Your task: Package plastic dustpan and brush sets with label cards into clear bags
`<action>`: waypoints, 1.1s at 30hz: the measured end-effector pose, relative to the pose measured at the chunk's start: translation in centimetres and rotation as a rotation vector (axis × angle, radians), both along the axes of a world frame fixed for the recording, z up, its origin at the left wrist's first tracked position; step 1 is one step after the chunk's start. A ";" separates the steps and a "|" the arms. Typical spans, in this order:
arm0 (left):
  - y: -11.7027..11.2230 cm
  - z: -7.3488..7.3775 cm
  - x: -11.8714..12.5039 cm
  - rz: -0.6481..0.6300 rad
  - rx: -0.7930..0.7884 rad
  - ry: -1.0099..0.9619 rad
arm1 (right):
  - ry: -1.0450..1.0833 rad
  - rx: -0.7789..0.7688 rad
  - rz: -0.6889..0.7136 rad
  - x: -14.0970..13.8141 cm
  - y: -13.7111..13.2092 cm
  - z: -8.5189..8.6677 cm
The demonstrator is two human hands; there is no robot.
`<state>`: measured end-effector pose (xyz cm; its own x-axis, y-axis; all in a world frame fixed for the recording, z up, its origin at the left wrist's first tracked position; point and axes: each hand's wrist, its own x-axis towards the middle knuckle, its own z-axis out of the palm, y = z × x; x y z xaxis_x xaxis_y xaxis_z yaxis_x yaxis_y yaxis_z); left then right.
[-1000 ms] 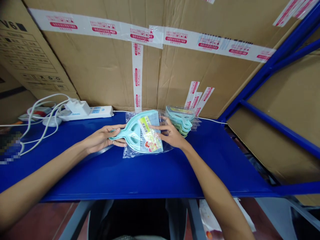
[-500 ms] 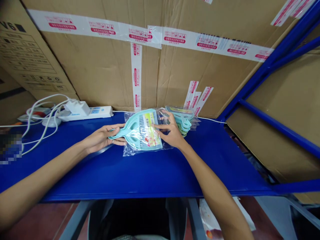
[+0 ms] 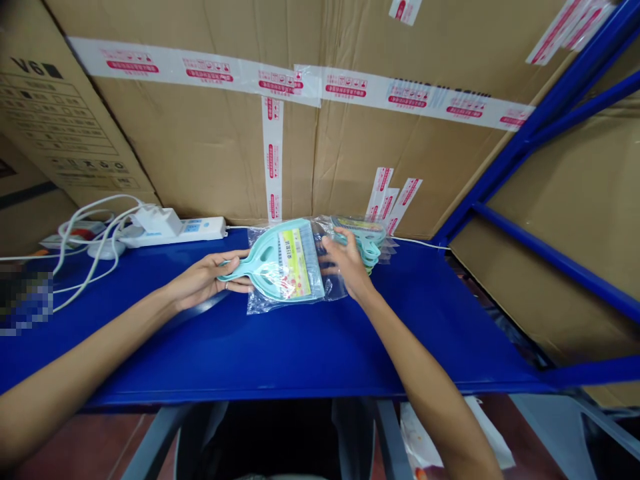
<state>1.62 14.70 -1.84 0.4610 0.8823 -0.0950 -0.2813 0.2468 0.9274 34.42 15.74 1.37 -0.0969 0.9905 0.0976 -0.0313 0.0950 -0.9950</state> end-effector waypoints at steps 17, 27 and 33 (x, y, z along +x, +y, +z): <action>-0.7 0.7 1.0 -0.048 0.094 -0.110 | -0.839 0.542 -0.243 9.9 9.2 13.3; -0.1 -0.3 1.0 -0.052 0.088 -0.020 | -1.017 0.329 0.085 14.4 17.1 8.5; 0.1 -1.0 1.3 -0.065 0.042 0.035 | -1.276 0.601 -0.141 12.1 15.7 6.6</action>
